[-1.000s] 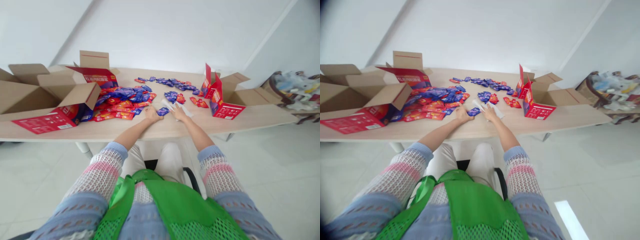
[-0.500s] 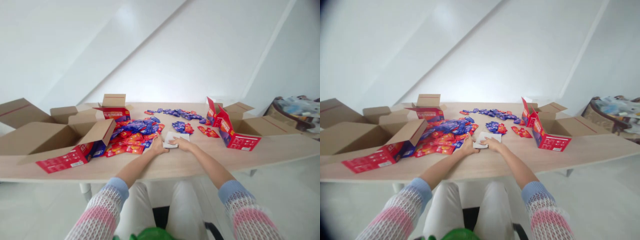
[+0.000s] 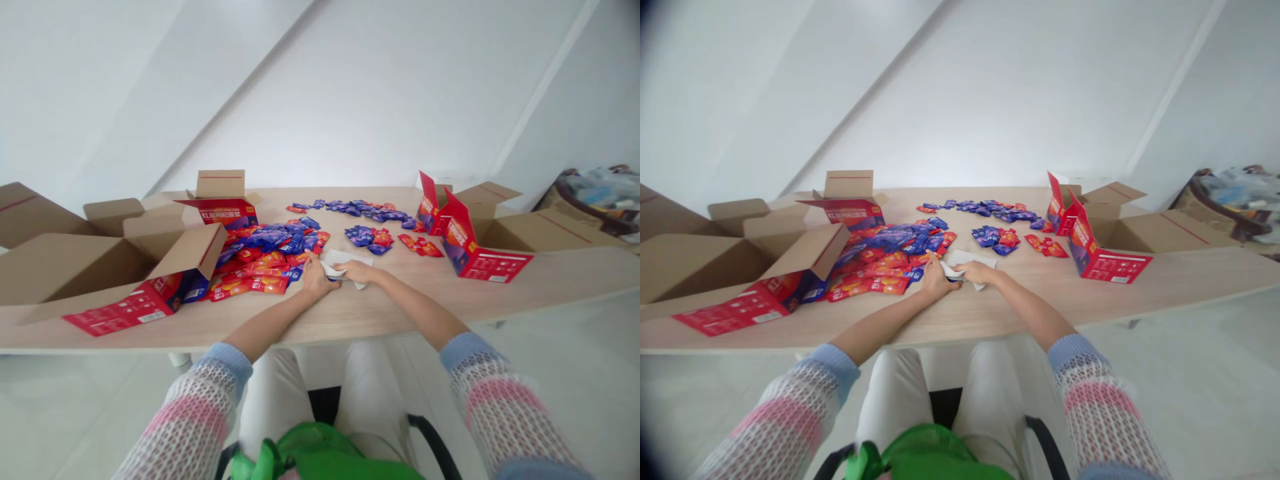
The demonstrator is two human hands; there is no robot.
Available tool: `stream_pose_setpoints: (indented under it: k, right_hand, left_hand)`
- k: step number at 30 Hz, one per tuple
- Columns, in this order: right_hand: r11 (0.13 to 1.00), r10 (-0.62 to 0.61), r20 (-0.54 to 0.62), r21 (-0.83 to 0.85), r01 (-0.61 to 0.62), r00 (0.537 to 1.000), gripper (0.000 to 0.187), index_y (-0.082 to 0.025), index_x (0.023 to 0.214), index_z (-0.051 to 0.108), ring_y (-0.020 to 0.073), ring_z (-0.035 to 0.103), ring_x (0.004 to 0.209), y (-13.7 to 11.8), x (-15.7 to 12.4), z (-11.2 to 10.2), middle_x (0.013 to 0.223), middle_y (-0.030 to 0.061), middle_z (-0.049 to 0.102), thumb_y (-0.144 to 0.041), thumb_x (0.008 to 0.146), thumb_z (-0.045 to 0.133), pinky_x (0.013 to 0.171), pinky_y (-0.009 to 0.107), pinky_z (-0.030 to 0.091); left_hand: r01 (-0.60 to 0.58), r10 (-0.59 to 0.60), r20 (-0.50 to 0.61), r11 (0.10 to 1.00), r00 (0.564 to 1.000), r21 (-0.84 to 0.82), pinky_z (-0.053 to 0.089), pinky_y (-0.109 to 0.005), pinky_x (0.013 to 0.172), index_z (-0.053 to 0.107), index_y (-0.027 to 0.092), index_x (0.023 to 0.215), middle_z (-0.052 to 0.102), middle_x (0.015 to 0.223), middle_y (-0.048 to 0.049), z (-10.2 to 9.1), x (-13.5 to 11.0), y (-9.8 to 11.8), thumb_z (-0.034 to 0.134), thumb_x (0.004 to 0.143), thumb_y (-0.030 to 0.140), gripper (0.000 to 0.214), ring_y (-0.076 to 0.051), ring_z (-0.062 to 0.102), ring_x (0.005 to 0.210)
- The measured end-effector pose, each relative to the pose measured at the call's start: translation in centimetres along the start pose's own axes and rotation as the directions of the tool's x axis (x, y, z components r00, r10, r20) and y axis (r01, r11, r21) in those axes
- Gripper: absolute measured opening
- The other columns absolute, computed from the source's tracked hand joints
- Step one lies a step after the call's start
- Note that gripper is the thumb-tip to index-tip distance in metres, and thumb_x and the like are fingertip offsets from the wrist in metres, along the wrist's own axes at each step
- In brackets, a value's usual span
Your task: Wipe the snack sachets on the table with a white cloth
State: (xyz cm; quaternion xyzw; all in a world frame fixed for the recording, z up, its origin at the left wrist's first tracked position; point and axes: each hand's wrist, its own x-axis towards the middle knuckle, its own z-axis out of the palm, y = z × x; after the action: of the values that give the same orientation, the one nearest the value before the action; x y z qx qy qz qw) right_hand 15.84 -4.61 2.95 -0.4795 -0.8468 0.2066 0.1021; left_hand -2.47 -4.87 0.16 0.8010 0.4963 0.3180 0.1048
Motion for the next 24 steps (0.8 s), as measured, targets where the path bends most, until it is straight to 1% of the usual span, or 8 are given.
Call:
stream_pose_setpoints:
  k: [5, 8, 11, 14, 16, 19, 22, 24]
  right_hand:
    - [0.995, 0.090, -0.025, -0.030, -0.091, 0.996, 0.048, -0.034, 0.137, 0.043, 0.0241, 0.024, 0.138, -0.3, -1.0, 1.4, 0.149, -0.0020, 0.029, -0.040, 0.089, 0.046, 0.113, 0.050, 0.008]
    - [0.986, 0.148, -0.081, -0.058, -0.153, 0.986, 0.051, -0.032, 0.140, 0.038, 0.0214, 0.021, 0.140, 1.1, -1.3, 0.9, 0.150, 0.0006, 0.029, -0.050, 0.093, 0.037, 0.114, 0.048, 0.006]
    - [0.958, 0.247, -0.145, -0.113, -0.264, 0.958, 0.057, -0.026, 0.141, 0.040, 0.0210, 0.023, 0.139, 2.9, -1.0, 0.3, 0.149, 0.0052, 0.032, -0.057, 0.094, 0.026, 0.114, 0.044, 0.008]
    - [0.929, 0.295, -0.206, -0.167, -0.330, 0.933, 0.065, -0.017, 0.140, 0.042, 0.0231, 0.024, 0.139, 4.3, -0.6, 0.2, 0.150, 0.0120, 0.027, -0.056, 0.095, 0.016, 0.114, 0.045, 0.011]
    - [0.934, 0.264, -0.230, -0.183, -0.308, 0.937, 0.064, -0.016, 0.138, 0.043, 0.0242, 0.019, 0.140, 5.0, -0.4, 0.5, 0.151, 0.0123, 0.025, -0.054, 0.096, 0.014, 0.113, 0.048, 0.012]
    - [0.956, 0.208, -0.291, -0.139, -0.257, 0.934, 0.063, -0.017, 0.137, 0.045, 0.0253, 0.013, 0.141, 5.7, -0.4, 0.9, 0.152, 0.0104, 0.023, -0.055, 0.095, 0.017, 0.113, 0.049, 0.010]
    - [0.970, 0.227, -0.426, 0.019, -0.242, 0.876, 0.069, -0.016, 0.142, 0.037, 0.0252, 0.019, 0.140, 6.0, -0.5, 1.3, 0.151, 0.0099, 0.026, -0.059, 0.093, 0.014, 0.114, 0.044, 0.014]
    - [0.971, 0.238, -0.466, 0.114, -0.210, 0.852, 0.072, -0.016, 0.146, 0.029, 0.0250, 0.023, 0.139, 5.5, -0.6, 1.5, 0.148, 0.0089, 0.033, -0.060, 0.093, 0.009, 0.113, 0.043, 0.018]
  left_hand:
    - [-0.039, 0.039, 0.031, 0.999, 0.999, -0.001, 0.027, -0.045, 0.106, -0.001, -0.004, 0.141, 0.058, 0.112, -0.0173, -0.3, 0.6, -0.1, 0.077, 0.050, 0.043, 0.129, -0.036, 0.042, 0.123]
    - [-0.139, 0.140, 0.038, 0.989, 0.989, -0.045, 0.027, -0.043, 0.107, -0.005, -0.003, 0.142, 0.059, 0.111, -0.0138, -0.5, 1.4, -0.2, 0.074, 0.056, 0.049, 0.127, -0.035, 0.042, 0.124]
    - [-0.168, 0.173, 0.055, 0.982, 0.983, -0.091, 0.025, -0.044, 0.108, -0.009, -0.006, 0.141, 0.062, 0.104, -0.0125, -0.2, 2.1, -0.3, 0.075, 0.054, 0.047, 0.132, -0.036, 0.039, 0.126]
    - [-0.174, 0.181, 0.042, 0.975, 0.983, -0.138, 0.022, -0.046, 0.110, -0.013, -0.005, 0.140, 0.064, 0.103, -0.0128, 0.5, 2.3, -0.3, 0.075, 0.055, 0.045, 0.133, -0.036, 0.038, 0.128]
    - [-0.171, 0.177, 0.026, 0.972, 0.984, -0.163, 0.023, -0.046, 0.110, -0.016, -0.004, 0.140, 0.060, 0.114, -0.0173, 0.8, 2.4, -0.6, 0.076, 0.054, 0.046, 0.136, -0.036, 0.032, 0.132]
    - [-0.184, 0.192, 0.027, 0.964, 0.981, -0.192, 0.025, -0.044, 0.109, -0.020, -0.002, 0.140, 0.045, 0.133, -0.0250, 1.0, 2.3, -1.1, 0.079, 0.051, 0.047, 0.142, -0.036, 0.020, 0.138]
    - [-0.165, 0.177, 0.042, 0.965, 0.983, -0.204, 0.026, -0.045, 0.109, -0.023, 0.000, 0.139, 0.034, 0.141, -0.0279, 1.1, 2.3, -1.4, 0.079, 0.051, 0.049, 0.144, -0.036, 0.015, 0.139]
    - [-0.137, 0.145, 0.022, 0.969, 0.989, -0.206, 0.024, -0.046, 0.109, -0.023, 0.001, 0.140, 0.031, 0.142, -0.0276, 1.1, 2.2, -1.2, 0.079, 0.051, 0.048, 0.143, -0.037, 0.014, 0.139]
